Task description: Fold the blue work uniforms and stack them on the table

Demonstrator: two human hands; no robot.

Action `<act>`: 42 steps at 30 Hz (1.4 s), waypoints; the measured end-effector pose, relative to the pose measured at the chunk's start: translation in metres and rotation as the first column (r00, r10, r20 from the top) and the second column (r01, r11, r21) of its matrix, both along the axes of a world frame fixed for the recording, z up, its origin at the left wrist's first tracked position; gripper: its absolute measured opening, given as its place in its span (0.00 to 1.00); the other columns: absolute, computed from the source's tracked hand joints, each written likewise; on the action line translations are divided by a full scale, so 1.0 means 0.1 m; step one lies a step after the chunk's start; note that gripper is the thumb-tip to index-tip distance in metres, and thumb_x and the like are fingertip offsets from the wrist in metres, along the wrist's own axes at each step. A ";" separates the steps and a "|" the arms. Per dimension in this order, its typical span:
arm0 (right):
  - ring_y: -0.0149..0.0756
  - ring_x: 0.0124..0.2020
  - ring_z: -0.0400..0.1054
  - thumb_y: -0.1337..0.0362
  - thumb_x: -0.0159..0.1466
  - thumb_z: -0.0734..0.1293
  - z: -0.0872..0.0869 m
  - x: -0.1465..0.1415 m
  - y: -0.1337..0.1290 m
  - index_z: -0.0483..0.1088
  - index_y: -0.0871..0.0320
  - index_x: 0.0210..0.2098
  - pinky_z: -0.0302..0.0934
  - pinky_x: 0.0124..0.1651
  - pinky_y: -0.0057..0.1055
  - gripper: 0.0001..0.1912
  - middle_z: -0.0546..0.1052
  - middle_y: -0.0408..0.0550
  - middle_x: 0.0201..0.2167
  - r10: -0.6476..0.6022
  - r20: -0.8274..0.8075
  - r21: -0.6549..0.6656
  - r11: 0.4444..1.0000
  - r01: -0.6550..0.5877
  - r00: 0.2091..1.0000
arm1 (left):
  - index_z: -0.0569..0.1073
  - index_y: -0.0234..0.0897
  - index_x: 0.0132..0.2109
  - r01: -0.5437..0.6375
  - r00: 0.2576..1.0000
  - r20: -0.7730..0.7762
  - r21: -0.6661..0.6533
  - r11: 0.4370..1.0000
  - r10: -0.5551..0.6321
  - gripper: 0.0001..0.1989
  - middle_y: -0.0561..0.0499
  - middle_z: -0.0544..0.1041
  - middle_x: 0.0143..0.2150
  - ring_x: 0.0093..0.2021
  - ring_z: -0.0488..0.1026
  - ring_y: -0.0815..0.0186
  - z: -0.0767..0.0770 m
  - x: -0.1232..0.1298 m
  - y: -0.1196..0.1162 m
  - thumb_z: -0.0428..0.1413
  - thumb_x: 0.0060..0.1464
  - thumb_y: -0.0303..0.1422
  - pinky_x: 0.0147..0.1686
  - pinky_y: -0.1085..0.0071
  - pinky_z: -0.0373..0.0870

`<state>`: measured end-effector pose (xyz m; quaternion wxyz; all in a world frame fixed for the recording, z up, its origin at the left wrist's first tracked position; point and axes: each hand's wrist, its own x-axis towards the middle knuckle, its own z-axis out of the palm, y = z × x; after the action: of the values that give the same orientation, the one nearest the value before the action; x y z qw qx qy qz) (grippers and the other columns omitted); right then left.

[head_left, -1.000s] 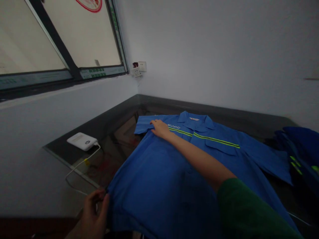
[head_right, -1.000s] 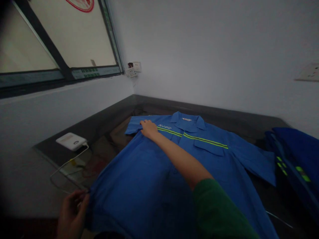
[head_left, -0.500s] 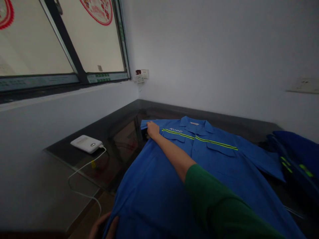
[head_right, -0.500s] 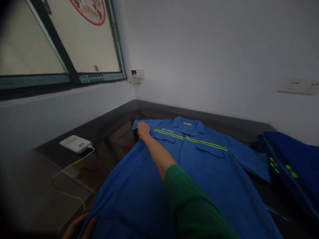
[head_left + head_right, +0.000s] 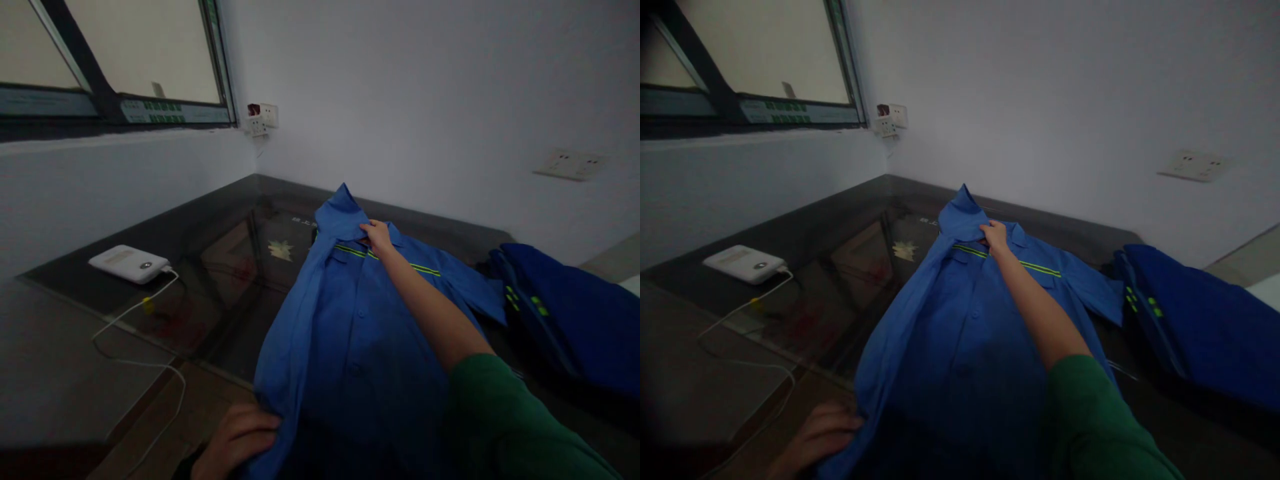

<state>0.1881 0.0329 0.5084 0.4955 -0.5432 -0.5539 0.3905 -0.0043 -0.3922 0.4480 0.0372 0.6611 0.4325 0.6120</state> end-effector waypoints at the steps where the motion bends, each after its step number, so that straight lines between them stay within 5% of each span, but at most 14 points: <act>1: 0.32 0.24 0.70 0.70 0.53 0.64 -0.04 0.13 -0.05 0.70 0.61 0.31 0.69 0.26 0.29 0.06 0.74 0.41 0.23 -0.004 -0.030 -0.024 1.000 0.004 1.000 | 0.76 0.44 0.44 0.087 0.991 -0.107 0.009 0.996 -0.086 0.12 0.47 0.80 0.31 0.32 0.77 0.61 -0.01 0.04 0.01 0.48 0.64 0.36 0.32 0.64 0.77; 3: 0.30 0.22 0.69 0.72 0.52 0.65 -0.13 0.36 -0.13 0.69 0.61 0.30 0.69 0.24 0.29 0.05 0.74 0.41 0.23 -0.024 -0.083 -0.063 0.998 0.019 0.996 | 0.76 0.40 0.45 0.174 0.962 -0.220 0.030 0.984 -0.163 0.12 0.47 0.80 0.31 0.33 0.77 0.63 -0.04 0.12 0.03 0.48 0.64 0.31 0.33 0.66 0.76; 7: 0.27 0.21 0.67 0.75 0.52 0.64 -0.30 0.62 -0.22 0.66 0.61 0.29 0.68 0.22 0.25 0.06 0.72 0.40 0.23 -0.078 -0.179 -0.118 0.991 0.058 0.981 | 0.76 0.37 0.42 0.188 0.966 -0.187 0.023 0.982 -0.180 0.10 0.48 0.77 0.29 0.32 0.76 0.66 -0.09 0.24 -0.01 0.49 0.63 0.26 0.31 0.70 0.75; 15: 0.24 0.25 0.67 0.77 0.55 0.62 -0.34 0.71 -0.24 0.64 0.60 0.30 0.70 0.29 0.22 0.07 0.70 0.38 0.26 -0.110 -0.354 -0.104 0.992 0.078 0.929 | 0.72 0.39 0.36 -0.127 0.987 0.104 0.056 0.990 0.120 0.05 0.53 0.73 0.33 0.33 0.73 0.67 -0.04 0.28 -0.12 0.58 0.54 0.24 0.32 0.69 0.72; 22: 0.27 0.28 0.68 0.78 0.53 0.61 -0.40 0.76 -0.27 0.63 0.59 0.34 0.71 0.32 0.28 0.11 0.69 0.39 0.28 -0.107 -0.393 -0.045 0.994 0.097 0.913 | 0.69 0.39 0.37 0.096 0.963 -0.255 0.027 0.995 -0.086 0.05 0.50 0.73 0.29 0.31 0.73 0.66 -0.32 0.40 -0.13 0.50 0.61 0.30 0.30 0.69 0.71; 28: 0.27 0.28 0.68 0.79 0.50 0.61 -0.55 0.79 -0.32 0.63 0.58 0.40 0.71 0.29 0.29 0.19 0.69 0.39 0.32 -0.185 -0.304 -0.103 0.982 0.161 0.935 | 0.69 0.37 0.36 0.054 0.922 -0.384 -0.012 0.998 -0.054 0.05 0.49 0.73 0.31 0.35 0.71 0.65 -0.63 0.50 -0.16 0.52 0.57 0.24 0.35 0.67 0.68; 33: 0.29 0.29 0.68 0.80 0.48 0.62 -0.59 0.81 -0.35 0.61 0.57 0.45 0.73 0.30 0.31 0.25 0.69 0.39 0.33 -0.151 -0.248 -0.113 0.986 0.126 0.957 | 0.70 0.38 0.36 0.028 0.919 -0.390 -0.069 0.997 -0.053 0.08 0.48 0.73 0.32 0.37 0.71 0.63 -0.70 0.57 -0.15 0.52 0.54 0.21 0.37 0.67 0.67; 42: 0.31 0.30 0.70 0.78 0.49 0.65 -0.54 0.84 -0.38 0.59 0.56 0.41 0.73 0.28 0.31 0.22 0.70 0.43 0.36 -0.103 -0.224 -0.191 0.980 0.060 0.969 | 0.71 0.39 0.44 -0.089 0.913 -0.408 -0.201 0.976 0.000 0.13 0.46 0.74 0.39 0.40 0.72 0.63 -0.83 0.61 -0.18 0.51 0.53 0.22 0.39 0.68 0.70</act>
<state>0.2726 -0.0052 0.4540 0.5210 -0.5592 -0.4309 0.4797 0.0565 -0.4098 0.3655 0.0042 0.7555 0.5095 0.4120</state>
